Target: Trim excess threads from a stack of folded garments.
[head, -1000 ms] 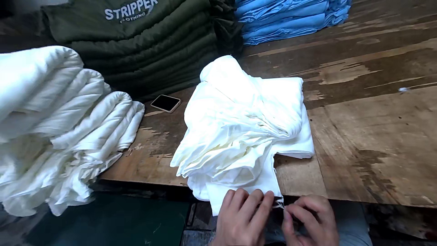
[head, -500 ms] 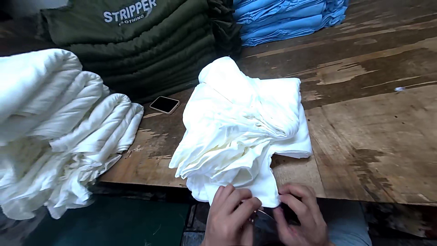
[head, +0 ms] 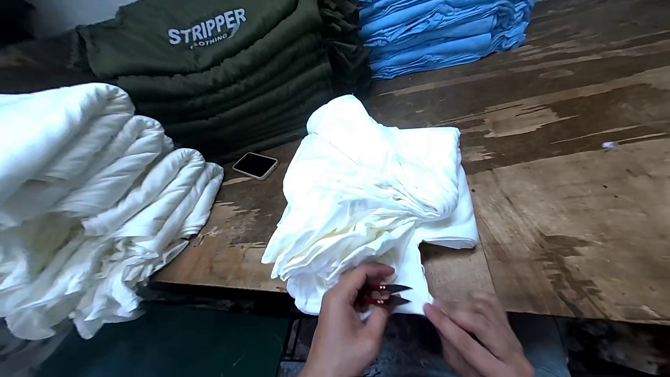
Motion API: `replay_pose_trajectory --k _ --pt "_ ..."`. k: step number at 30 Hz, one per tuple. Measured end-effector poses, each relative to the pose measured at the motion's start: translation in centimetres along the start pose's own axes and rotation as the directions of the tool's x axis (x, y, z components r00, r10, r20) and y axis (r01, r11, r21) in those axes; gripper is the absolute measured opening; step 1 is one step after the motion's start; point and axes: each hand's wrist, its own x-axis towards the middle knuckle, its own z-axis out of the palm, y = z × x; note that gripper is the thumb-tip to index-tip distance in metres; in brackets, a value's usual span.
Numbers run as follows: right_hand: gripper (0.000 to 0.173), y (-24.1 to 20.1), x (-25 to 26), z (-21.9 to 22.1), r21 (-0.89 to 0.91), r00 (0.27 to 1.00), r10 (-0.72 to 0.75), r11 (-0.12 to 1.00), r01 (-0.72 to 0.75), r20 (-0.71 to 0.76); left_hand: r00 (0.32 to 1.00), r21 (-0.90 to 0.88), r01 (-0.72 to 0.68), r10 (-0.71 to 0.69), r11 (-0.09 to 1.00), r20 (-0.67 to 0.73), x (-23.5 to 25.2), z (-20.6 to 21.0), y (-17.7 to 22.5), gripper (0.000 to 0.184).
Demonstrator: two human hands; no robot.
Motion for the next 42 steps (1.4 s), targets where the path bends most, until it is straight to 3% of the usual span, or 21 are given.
replay_pose_trajectory --k 2,3,7,9,12,13,14,16,19,24,28,32,35,36,38,39,41,42 --pt "0.017 0.0 -0.8 -1.2 -0.019 1.0 -0.024 1.0 0.024 0.008 0.985 0.192 -0.161 0.169 0.968 -0.027 -1.3 0.1 -0.1 0.039" --pt "0.015 -0.1 -1.1 -1.6 -0.021 1.0 -0.022 1.0 0.022 0.013 0.963 0.287 -0.244 0.267 0.926 -0.045 -2.0 0.3 -0.2 0.035" --pt "0.011 -0.9 -1.4 -2.2 0.016 0.999 0.028 0.999 -0.029 0.044 0.794 0.639 -0.478 0.608 0.603 0.02 -3.3 1.5 -0.6 0.021" --pt "0.011 -1.1 -1.5 -2.1 0.039 0.998 0.039 0.998 -0.041 0.052 0.717 0.704 -0.538 0.691 0.464 0.092 -3.0 2.1 -1.3 0.023" --pt "0.009 -1.1 -1.3 -1.9 0.042 0.998 0.041 0.998 -0.043 0.047 0.647 0.697 -0.587 0.756 0.412 0.097 -2.0 2.9 -2.5 0.019" --pt "0.009 -1.2 -1.0 -2.0 0.006 0.997 0.064 0.998 -0.064 0.049 0.651 0.686 -0.588 0.754 0.429 0.087 -1.8 2.9 -2.6 0.018" --pt "0.019 -1.3 -0.7 -2.3 -0.054 0.993 0.107 0.993 -0.104 0.058 0.675 0.67 -0.576 0.735 0.468 0.068 -1.8 2.9 -2.5 0.018" --pt "0.033 -1.3 0.3 -2.9 -0.138 0.969 0.237 0.964 -0.226 0.071 0.77 0.637 -0.499 0.638 0.587 0.015 -1.8 2.5 -1.8 0.022" --pt "0.027 -0.7 2.6 -1.9 -0.218 0.932 0.362 0.91 -0.353 0.006 0.884 0.636 -0.348 0.468 0.689 -0.023 -0.9 1.2 -0.4 0.028" --pt "0.026 0.2 4.6 1.3 -0.265 0.917 0.393 0.893 -0.363 0.068 0.867 0.819 -0.31 0.498 0.483 0.035 1.3 1.8 1.4 0.027" --pt "0.018 0.0 4.6 1.6 -0.265 0.943 0.328 0.906 -0.33 -0.055 0.854 0.841 -0.347 0.51 0.416 0.1 2.5 2.8 1.5 0.024" --pt "0.017 -0.1 4.0 0.9 -0.283 0.951 0.294 0.908 -0.309 -0.096 0.833 0.809 -0.385 0.544 0.445 0.097 2.3 3.0 1.1 0.022" --pt "0.017 0.3 3.4 0.1 -0.199 0.956 0.279 0.936 -0.291 -0.086 0.832 0.762 -0.398 0.551 0.511 0.066 1.6 2.8 1.3 0.021" --pt "0.018 0.4 3.1 -0.4 -0.171 0.961 0.267 0.946 -0.275 -0.069 0.849 0.735 -0.413 0.518 0.537 0.099 1.2 2.6 1.3 0.022" --pt "0.029 0.7 2.7 -1.3 -0.142 0.967 0.255 0.956 -0.256 -0.027 0.877 0.706 -0.448 0.423 0.549 0.227 0.6 2.1 0.9 0.042" --pt "0.035 1.0 2.5 -1.5 -0.151 0.963 0.27 0.952 -0.266 0.005 0.87 0.702 -0.471 0.413 0.534 0.269 0.4 1.8 0.4 0.04" --pt "0.038 1.4 2.8 -1.6 -0.238 0.94 0.327 0.925 -0.296 0.1 0.837 0.671 -0.52 0.472 0.529 0.277 0.6 0.5 -0.6 0.016" --pt "0.035 1.5 3.2 -1.5 -0.289 0.923 0.349 0.911 -0.293 0.163 0.828 0.641 -0.528 0.506 0.557 0.243 1.0 -0.8 -0.7 0.021"
